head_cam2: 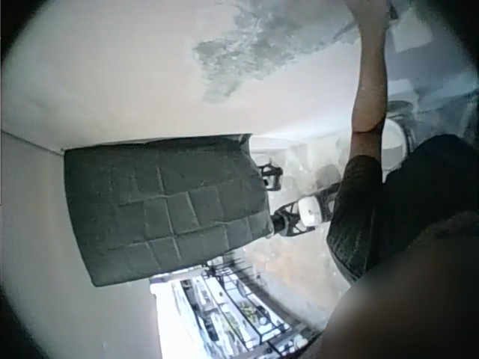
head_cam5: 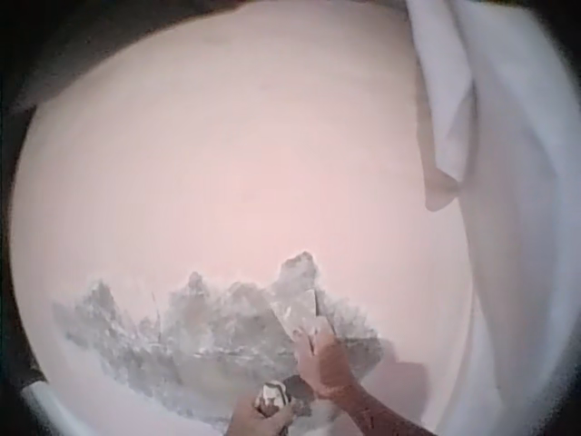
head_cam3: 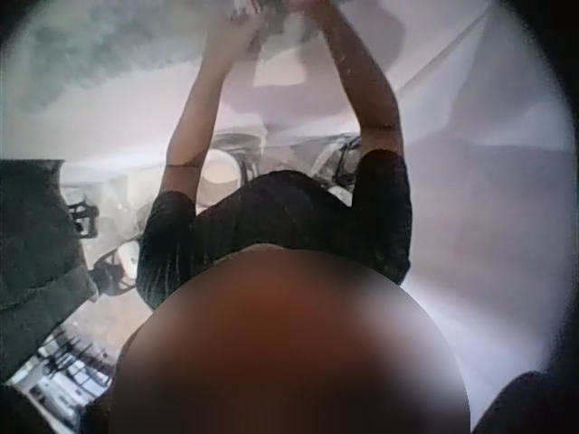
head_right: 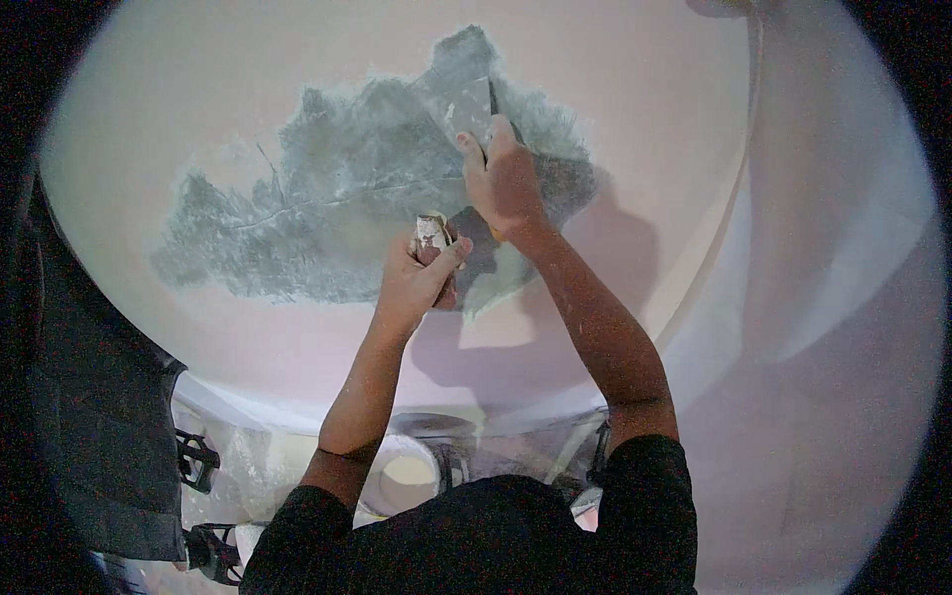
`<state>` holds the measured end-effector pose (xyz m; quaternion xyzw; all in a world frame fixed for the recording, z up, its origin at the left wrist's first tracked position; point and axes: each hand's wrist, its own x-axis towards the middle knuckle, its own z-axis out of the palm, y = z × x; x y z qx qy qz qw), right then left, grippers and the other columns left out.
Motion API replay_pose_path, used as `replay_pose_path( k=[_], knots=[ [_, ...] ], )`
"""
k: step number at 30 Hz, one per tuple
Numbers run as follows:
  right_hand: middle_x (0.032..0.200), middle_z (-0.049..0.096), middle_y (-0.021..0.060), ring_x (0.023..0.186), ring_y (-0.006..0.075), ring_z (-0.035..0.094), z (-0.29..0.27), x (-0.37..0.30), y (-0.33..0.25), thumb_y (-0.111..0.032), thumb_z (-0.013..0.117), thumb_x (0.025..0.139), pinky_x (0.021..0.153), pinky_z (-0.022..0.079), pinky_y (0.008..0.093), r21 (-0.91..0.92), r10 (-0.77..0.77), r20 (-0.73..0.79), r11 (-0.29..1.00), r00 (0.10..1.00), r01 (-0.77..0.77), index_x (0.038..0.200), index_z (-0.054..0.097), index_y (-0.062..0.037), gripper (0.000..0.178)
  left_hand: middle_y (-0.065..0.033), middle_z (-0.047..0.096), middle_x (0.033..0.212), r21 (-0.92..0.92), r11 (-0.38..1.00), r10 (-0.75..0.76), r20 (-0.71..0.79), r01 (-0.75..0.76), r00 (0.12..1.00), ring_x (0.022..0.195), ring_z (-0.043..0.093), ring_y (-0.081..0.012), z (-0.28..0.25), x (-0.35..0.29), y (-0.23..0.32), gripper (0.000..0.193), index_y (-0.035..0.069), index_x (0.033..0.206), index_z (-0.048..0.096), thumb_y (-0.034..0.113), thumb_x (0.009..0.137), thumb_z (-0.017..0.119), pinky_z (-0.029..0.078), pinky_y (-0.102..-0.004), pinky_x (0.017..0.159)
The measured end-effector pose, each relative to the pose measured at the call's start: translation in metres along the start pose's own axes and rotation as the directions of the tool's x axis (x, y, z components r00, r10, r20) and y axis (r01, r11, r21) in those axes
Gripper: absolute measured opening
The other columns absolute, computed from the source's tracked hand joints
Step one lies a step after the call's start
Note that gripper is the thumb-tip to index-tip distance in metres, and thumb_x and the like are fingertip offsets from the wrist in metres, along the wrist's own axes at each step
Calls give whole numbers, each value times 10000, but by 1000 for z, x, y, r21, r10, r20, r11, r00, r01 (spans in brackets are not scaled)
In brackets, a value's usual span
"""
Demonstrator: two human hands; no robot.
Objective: Applying and smoothing plaster compound onto a ceiling surface using a putty knife.
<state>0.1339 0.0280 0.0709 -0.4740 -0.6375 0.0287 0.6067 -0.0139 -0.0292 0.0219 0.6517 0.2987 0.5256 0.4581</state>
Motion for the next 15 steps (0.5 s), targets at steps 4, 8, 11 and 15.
replay_pose_path(
  k=[4, 8, 11, 15],
  knots=[
    [717, 593, 226, 686, 431, 605, 8, -3, -5, -265, 565, 928, 603, 468, 467, -180, -144, -135, 976, 980, 119, 996, 495, 11, 292, 8, 508, 535, 10, 999, 44, -51, -43, 998, 391, 469, -79, -8, -3, -3, 241, 36, 751, 555, 208, 832, 701, 352, -253, 366],
    [730, 590, 290, 749, 494, 589, 9, -1, 1, -244, 587, 913, 557, 458, 500, -234, -234, -214, 955, 948, 182, 999, 466, 24, 307, 10, 502, 529, 32, 998, -55, -17, 56, 998, 396, 484, -83, -16, -9, 13, 243, 47, 738, 551, 212, 834, 701, 367, -250, 364],
    [712, 578, 293, 734, 491, 589, 4, 7, 3, -241, 584, 917, 537, 453, 503, -179, -294, -226, 950, 928, 258, 1003, 460, 20, 302, 7, 505, 540, -27, 998, -52, -35, 51, 998, 395, 486, -85, -22, -10, 10, 240, 46, 757, 546, 208, 833, 706, 375, -249, 363],
    [689, 568, 289, 715, 488, 587, 2, 5, 6, -245, 574, 927, 528, 454, 501, -225, -223, -92, 954, 971, 198, 995, 463, 26, 301, 5, 507, 545, -35, 999, -7, -77, 4, 997, 396, 489, -89, -22, -12, 11, 246, 42, 768, 539, 204, 829, 713, 370, -249, 361]
  ],
)
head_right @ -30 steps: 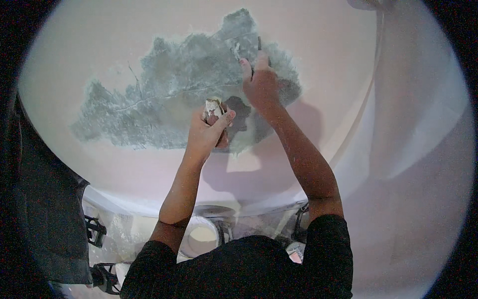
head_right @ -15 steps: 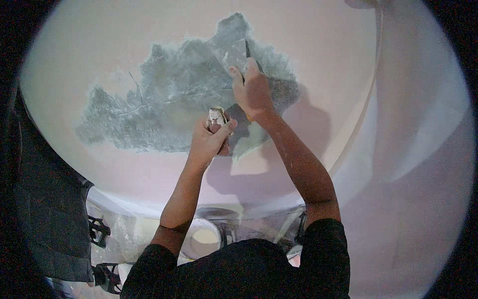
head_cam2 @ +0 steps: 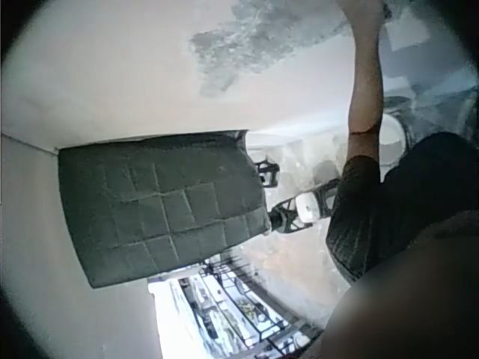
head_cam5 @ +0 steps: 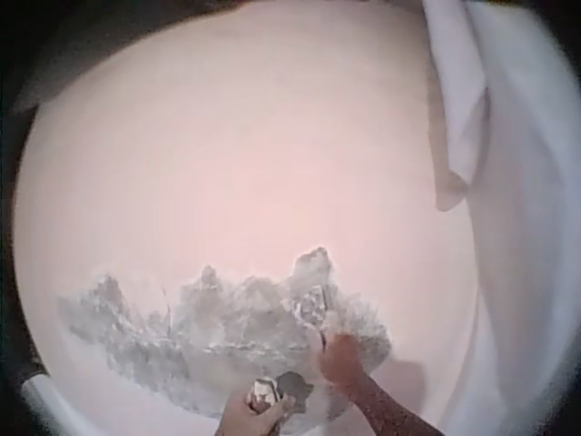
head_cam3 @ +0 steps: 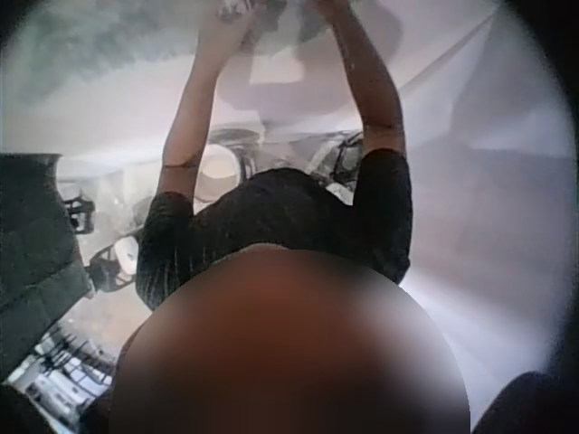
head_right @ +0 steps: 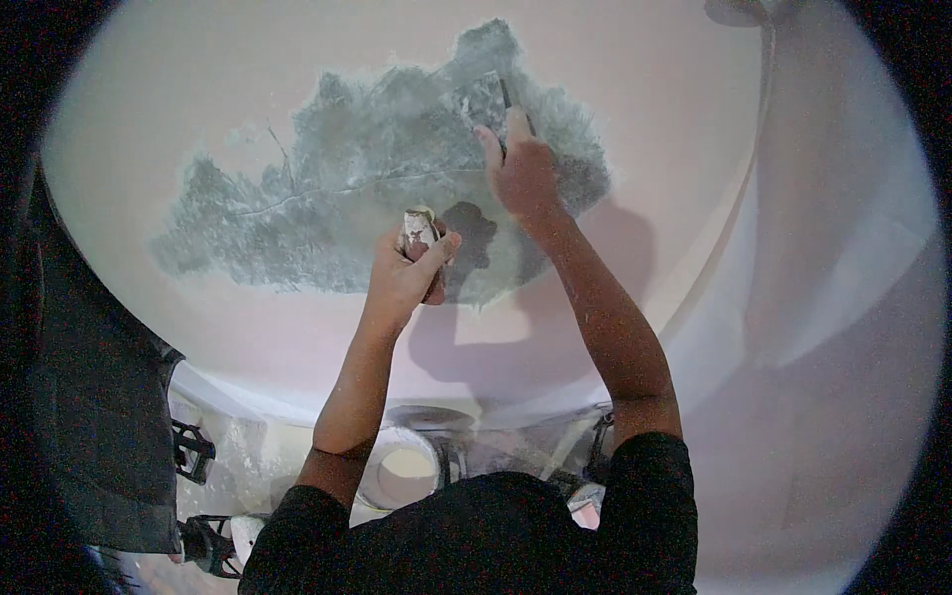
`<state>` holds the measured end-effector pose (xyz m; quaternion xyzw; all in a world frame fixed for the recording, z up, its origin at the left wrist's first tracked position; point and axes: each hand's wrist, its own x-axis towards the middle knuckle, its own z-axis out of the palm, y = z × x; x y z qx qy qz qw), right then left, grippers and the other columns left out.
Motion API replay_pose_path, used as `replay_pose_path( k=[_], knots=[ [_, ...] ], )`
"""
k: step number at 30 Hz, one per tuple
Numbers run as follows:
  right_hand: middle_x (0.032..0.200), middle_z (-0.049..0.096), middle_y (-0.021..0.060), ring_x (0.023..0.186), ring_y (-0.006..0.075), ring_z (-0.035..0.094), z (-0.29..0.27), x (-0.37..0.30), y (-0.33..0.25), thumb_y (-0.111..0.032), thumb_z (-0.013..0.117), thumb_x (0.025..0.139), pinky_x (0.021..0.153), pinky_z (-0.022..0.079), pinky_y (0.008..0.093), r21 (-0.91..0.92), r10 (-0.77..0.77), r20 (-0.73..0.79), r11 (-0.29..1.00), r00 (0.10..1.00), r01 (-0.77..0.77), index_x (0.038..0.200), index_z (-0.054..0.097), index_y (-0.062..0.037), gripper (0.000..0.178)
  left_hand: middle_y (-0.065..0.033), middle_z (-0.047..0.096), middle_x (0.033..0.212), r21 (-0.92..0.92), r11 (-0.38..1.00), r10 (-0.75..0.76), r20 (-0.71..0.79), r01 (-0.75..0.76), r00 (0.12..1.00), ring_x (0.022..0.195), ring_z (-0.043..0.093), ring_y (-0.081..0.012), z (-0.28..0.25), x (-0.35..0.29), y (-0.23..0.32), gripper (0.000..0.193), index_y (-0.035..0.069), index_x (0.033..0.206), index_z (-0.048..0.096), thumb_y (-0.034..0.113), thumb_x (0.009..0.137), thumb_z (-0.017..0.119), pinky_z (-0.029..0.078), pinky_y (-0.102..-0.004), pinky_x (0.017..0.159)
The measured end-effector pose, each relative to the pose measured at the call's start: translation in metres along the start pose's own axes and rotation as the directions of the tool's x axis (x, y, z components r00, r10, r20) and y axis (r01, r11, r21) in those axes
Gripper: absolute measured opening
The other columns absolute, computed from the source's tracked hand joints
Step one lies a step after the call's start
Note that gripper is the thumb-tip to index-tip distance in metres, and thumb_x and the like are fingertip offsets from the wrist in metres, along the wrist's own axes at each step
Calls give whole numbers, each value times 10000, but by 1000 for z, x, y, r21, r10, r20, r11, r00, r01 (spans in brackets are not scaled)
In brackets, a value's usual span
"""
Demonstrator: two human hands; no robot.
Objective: Applying and smoothing plaster compound onto a ceiling surface using a putty knife.
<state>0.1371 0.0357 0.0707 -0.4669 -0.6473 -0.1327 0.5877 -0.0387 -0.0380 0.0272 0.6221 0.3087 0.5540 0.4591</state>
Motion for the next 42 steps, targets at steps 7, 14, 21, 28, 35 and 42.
replay_pose_path(
  k=[7, 14, 21, 28, 35, 42],
  knots=[
    [624, 557, 263, 637, 457, 606, 2, 6, 15, -265, 569, 936, 472, 462, 480, -154, -209, -149, 970, 967, 186, 977, 461, 6, 296, 0, 515, 557, 29, 1000, 4, 2, -4, 1000, 392, 487, -92, 7, 3, -3, 244, 40, 778, 539, 202, 828, 713, 362, -255, 356],
    [589, 561, 235, 592, 432, 617, -6, 14, 18, -287, 565, 938, 426, 458, 472, -239, -260, -108, 944, 960, 228, 977, 448, -22, 292, 5, 519, 561, 11, 999, 48, 38, -49, 998, 390, 486, -85, 11, 4, 0, 213, 37, 796, 563, 194, 827, 703, 360, -252, 355],
    [595, 569, 230, 572, 409, 617, -3, 10, 14, -279, 550, 945, 420, 463, 465, -230, -230, 4, 947, 973, 224, 999, 452, -37, 267, 10, 517, 572, 45, 999, 14, 43, -16, 999, 395, 475, -78, 9, 8, -4, 176, 37, 809, 574, 164, 833, 693, 349, -252, 353],
    [587, 567, 205, 542, 394, 607, -5, 6, 10, -281, 540, 949, 437, 469, 479, -256, -255, 32, 933, 967, 254, 1058, 472, -39, 274, 7, 522, 570, 24, 999, -38, 59, 37, 998, 393, 480, -82, 7, 9, -7, 193, 38, 796, 565, 174, 832, 698, 349, -256, 350],
    [721, 578, 186, 588, 368, 624, -17, 6, -8, -192, 517, 950, 476, 498, 448, -368, -284, 49, 886, 958, 282, 1024, 510, -49, 161, -1, 535, 574, 29, 999, -22, 40, 21, 999, 389, 493, -90, 6, 8, -3, 212, 38, 788, 557, 194, 837, 691, 359, -257, 347],
    [622, 546, 254, 591, 434, 592, -11, 5, -1, -263, 592, 928, 426, 410, 462, -96, -202, 40, 974, 979, 205, 940, 459, -16, 281, -11, 554, 597, 77, 994, 81, 17, -82, 997, 390, 485, -94, 11, 20, -41, 194, 26, 796, 569, 181, 851, 671, 379, -268, 371]
  ],
)
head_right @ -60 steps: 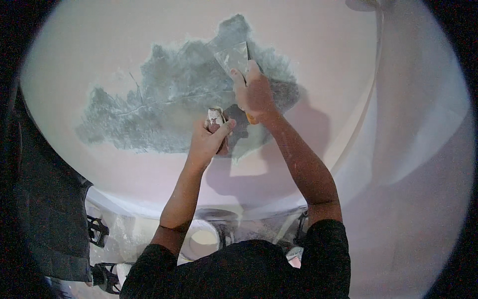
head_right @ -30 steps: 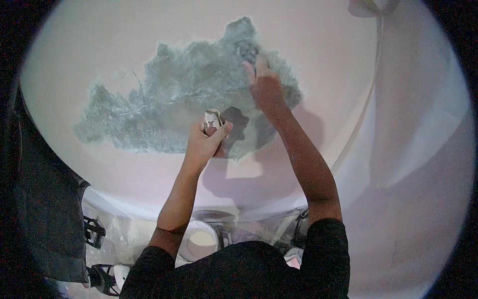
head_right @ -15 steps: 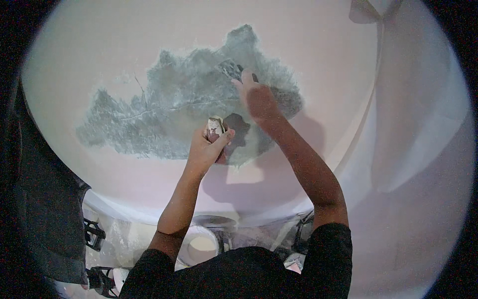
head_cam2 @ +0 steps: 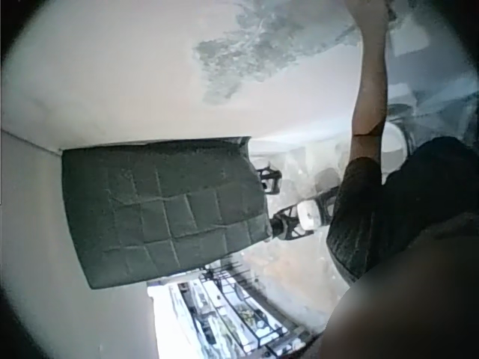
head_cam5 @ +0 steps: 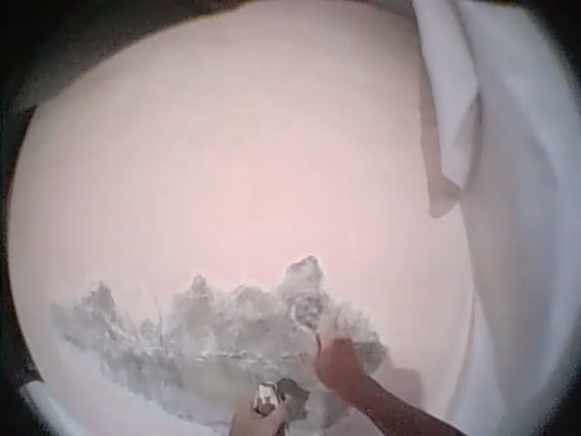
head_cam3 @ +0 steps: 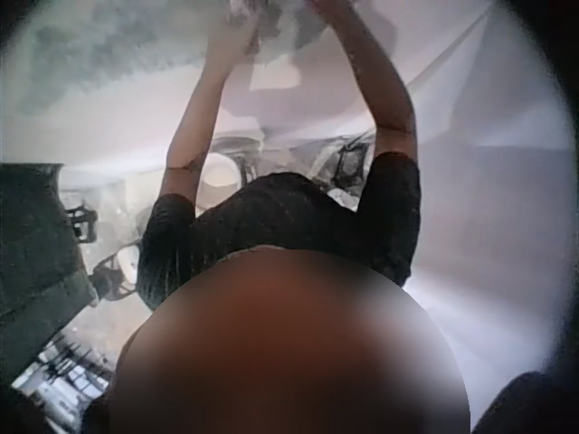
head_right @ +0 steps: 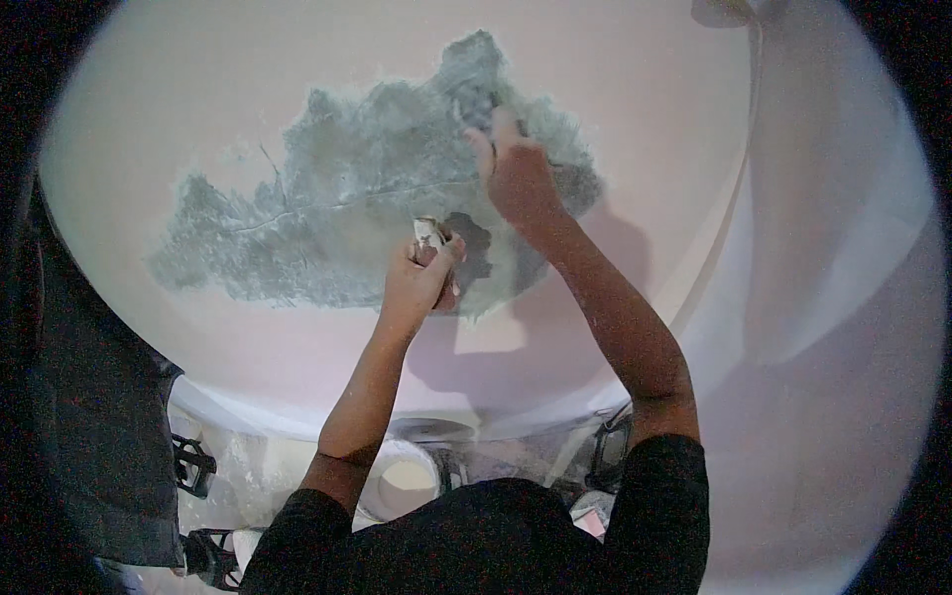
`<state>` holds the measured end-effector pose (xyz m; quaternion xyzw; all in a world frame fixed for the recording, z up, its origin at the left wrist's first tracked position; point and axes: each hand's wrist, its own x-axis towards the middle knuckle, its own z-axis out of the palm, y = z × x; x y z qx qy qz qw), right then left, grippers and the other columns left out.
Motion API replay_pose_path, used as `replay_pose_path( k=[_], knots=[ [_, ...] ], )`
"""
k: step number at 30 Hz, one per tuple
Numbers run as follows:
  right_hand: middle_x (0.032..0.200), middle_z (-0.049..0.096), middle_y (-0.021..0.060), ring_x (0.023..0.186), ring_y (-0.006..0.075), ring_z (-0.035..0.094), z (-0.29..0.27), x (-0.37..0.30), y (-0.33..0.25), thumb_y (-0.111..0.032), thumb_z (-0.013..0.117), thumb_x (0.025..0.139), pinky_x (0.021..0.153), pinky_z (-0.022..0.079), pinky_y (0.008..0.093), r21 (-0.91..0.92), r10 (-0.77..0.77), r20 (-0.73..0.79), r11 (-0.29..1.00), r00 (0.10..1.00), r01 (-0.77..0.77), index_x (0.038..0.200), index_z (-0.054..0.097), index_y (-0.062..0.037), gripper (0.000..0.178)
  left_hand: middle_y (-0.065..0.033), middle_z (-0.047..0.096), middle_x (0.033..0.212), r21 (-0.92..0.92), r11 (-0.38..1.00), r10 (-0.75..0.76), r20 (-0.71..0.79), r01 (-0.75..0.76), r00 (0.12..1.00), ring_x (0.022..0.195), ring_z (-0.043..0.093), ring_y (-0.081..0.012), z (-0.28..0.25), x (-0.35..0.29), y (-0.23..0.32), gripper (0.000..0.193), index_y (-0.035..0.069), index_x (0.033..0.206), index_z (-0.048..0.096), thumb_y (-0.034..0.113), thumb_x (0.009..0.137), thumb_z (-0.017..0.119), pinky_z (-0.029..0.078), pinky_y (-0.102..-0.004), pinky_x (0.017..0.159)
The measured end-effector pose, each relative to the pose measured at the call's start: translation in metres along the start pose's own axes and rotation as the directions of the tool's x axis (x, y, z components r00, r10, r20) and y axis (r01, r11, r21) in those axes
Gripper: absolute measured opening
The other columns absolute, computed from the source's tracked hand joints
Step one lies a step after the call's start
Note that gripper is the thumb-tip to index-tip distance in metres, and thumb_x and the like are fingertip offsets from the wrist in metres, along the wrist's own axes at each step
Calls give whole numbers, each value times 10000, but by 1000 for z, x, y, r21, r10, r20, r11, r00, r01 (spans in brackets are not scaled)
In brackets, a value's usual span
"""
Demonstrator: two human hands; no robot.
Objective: Applying and smoothing plaster compound onto a ceiling surface using a putty knife.
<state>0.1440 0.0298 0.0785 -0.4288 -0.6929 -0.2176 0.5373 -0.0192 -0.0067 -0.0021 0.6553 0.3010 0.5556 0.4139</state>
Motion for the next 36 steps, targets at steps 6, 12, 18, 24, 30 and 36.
replay_pose_path(
  k=[6, 12, 18, 24, 30, 36],
  knots=[
    [544, 456, 49, 386, 149, 473, -7, -27, -22, -243, 543, 953, 340, 371, 295, 635, 535, 441, 383, 721, -671, 942, 402, -65, 228, -69, 612, 877, -277, 959, -63, -24, 54, 998, 715, 644, -161, 15, -12, -12, 228, 24, 1039, 554, 208, 917, 611, 507, -284, 562],
    [595, 412, -5, 400, 69, 386, 8, -73, -34, -244, 514, 969, 319, 320, 260, 742, 605, 431, 185, 669, -645, 971, 355, -84, 225, -70, 617, 786, -353, 880, -269, 183, 319, 946, 509, 605, -150, 39, -44, -14, 245, 12, 1046, 494, 210, 937, 587, 472, -272, 432],
    [640, 432, 18, 480, 90, 439, 14, -88, -16, -249, 492, 975, 398, 367, 272, 757, 582, 477, 108, 659, -645, 984, 382, -56, 222, -65, 603, 713, -213, 913, -323, 145, 348, 935, 502, 605, -156, 43, -37, -24, 186, 5, 962, 518, 181, 933, 570, 463, -274, 426],
    [788, 553, 123, 674, 222, 553, 50, -203, 5, -288, 506, 955, 635, 457, 361, 423, 667, 452, 424, 592, -801, 1052, 458, 30, 336, -63, 600, 709, -216, 940, -287, -78, 265, 955, 500, 603, -146, 66, -107, -108, 89, 0, 926, 525, 83, 899, 542, 469, -281, 431],
    [792, 562, 146, 670, 223, 558, 43, -174, 12, -282, 517, 948, 640, 461, 356, 395, 681, 428, 451, 594, -801, 1078, 461, 22, 336, -56, 591, 696, -321, 897, -327, -16, 305, 945, 503, 607, -142, 67, -87, -93, 65, -12, 903, 527, 52, 896, 536, 475, -277, 429],
    [627, 387, -23, 417, 46, 341, 47, -175, 8, -211, 505, 976, 352, 287, 233, 616, 662, 438, 271, 608, -740, 1002, 411, -83, 161, -58, 588, 674, -217, 935, -301, -62, 282, 951, 483, 598, -143, 75, -88, -102, 107, -12, 923, 530, 86, 891, 561, 466, -273, 416]
  ],
)
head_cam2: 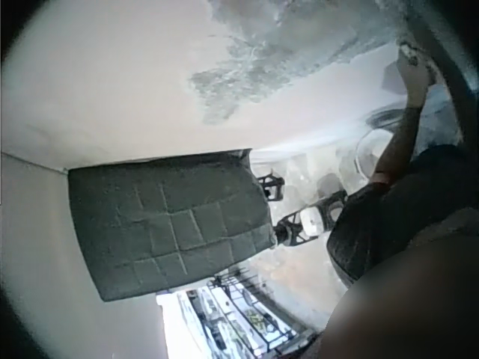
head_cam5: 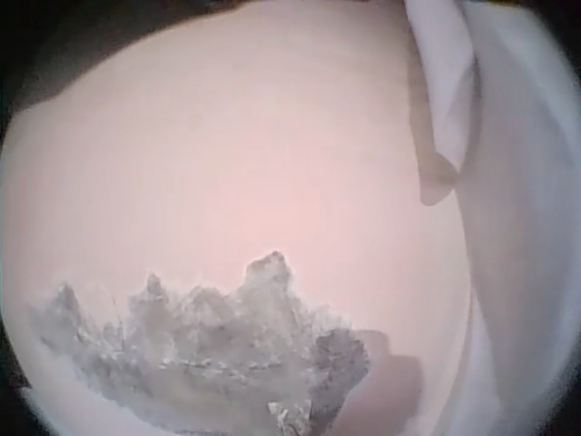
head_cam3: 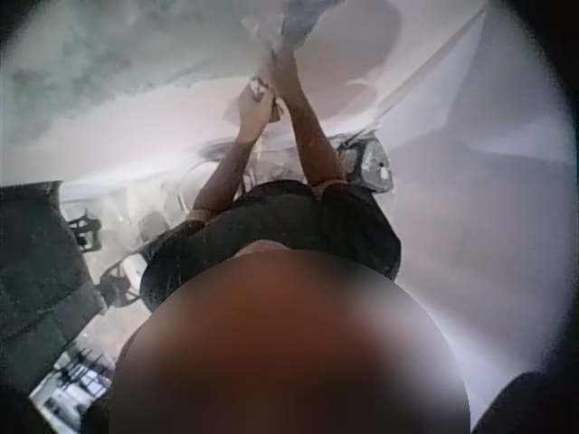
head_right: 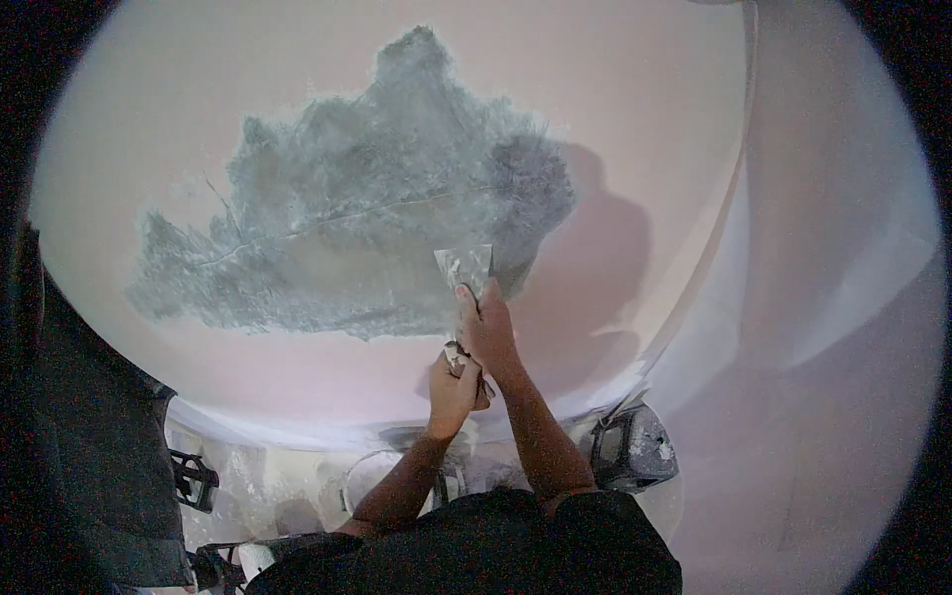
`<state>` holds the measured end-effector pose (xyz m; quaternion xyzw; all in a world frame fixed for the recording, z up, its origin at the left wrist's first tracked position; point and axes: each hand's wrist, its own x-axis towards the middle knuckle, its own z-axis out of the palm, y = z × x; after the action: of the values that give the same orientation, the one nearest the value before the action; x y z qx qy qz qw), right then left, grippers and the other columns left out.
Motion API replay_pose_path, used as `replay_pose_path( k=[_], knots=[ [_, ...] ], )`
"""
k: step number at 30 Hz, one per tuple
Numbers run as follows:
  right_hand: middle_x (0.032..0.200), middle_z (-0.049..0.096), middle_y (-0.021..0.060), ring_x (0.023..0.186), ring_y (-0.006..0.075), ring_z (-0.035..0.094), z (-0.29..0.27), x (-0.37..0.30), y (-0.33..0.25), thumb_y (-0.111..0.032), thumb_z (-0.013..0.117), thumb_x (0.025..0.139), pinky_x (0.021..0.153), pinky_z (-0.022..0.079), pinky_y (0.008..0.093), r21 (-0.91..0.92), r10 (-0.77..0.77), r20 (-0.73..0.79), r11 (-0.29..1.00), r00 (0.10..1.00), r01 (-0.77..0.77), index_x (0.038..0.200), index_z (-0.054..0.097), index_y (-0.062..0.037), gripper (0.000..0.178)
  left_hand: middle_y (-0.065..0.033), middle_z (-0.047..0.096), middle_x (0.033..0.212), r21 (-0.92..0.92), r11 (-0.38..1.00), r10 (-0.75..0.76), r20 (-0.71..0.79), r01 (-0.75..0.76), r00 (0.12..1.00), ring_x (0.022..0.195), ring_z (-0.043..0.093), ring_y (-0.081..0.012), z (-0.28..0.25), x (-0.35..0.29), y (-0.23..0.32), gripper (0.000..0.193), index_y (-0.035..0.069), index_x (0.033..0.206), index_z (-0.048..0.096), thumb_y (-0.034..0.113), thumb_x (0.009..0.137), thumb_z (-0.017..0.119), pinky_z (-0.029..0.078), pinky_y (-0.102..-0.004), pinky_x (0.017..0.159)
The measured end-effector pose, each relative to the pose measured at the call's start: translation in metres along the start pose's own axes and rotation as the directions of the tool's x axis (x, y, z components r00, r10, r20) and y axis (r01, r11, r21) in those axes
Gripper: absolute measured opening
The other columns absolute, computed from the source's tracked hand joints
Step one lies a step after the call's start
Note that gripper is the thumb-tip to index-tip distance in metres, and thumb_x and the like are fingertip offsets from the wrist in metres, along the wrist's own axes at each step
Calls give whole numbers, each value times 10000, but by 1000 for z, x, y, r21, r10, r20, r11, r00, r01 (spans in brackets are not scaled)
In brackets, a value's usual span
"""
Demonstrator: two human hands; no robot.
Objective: Applying and smoothing plaster compound onto a ceiling surface using a putty knife.
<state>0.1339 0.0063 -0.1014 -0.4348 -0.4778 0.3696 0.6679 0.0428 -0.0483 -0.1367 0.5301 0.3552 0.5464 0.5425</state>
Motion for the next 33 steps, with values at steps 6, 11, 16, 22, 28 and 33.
replay_pose_path(
  k=[6, 11, 16, 22, 28, 33],
  knots=[
    [609, 394, -27, 430, 48, 366, -10, 24, -49, -195, 508, 975, 363, 304, 230, -149, -141, -22, 979, 990, 136, 993, 415, -82, 147, -73, 603, 682, 17, 999, -44, 44, 43, 998, 466, 591, -141, 23, 13, 57, 121, -14, 923, 539, 99, 891, 569, 447, -268, 403],
    [609, 399, -29, 433, 49, 373, -11, 21, -62, -202, 500, 980, 365, 308, 229, -18, -3, -23, 1000, 1000, 3, 992, 414, -81, 148, -79, 604, 663, 91, 981, 168, 30, -170, 985, 466, 568, -135, 29, 20, 42, 146, -13, 937, 527, 124, 911, 568, 440, -279, 410],
    [606, 399, -27, 428, 49, 359, -20, 53, -88, -213, 494, 983, 362, 298, 231, -211, -209, -24, 957, 978, 199, 1030, 413, -69, 171, -51, 590, 665, 164, 977, 119, 99, -134, 988, 536, 566, -100, 46, 36, 90, 122, 2, 887, 530, 118, 904, 565, 451, -263, 468],
    [593, 393, -33, 425, 46, 348, -10, 59, -119, -202, 498, 977, 365, 300, 234, -174, -173, 11, 970, 985, 172, 1060, 418, -68, 176, -26, 553, 649, 4, 999, 33, 82, -33, 996, 535, 533, -83, 50, 39, 114, 136, 18, 841, 503, 129, 905, 550, 415, -241, 464],
    [569, 380, -28, 404, 60, 355, -2, 59, -116, -196, 514, 969, 349, 296, 246, -218, -298, -23, 933, 954, 286, 1032, 434, -76, 158, -63, 580, 699, -34, 998, 52, 89, -49, 995, 488, 552, -112, 48, 44, 114, 156, -4, 914, 490, 147, 911, 530, 451, -270, 429],
    [590, 424, -6, 412, 71, 376, 11, 58, -134, -217, 523, 966, 347, 302, 262, -89, -252, 32, 963, 967, 254, 1006, 425, -71, 180, -42, 553, 723, -14, 1000, 17, 39, -16, 999, 585, 524, -85, 45, 38, 139, 147, 19, 898, 489, 163, 918, 514, 442, -263, 507]
  ],
)
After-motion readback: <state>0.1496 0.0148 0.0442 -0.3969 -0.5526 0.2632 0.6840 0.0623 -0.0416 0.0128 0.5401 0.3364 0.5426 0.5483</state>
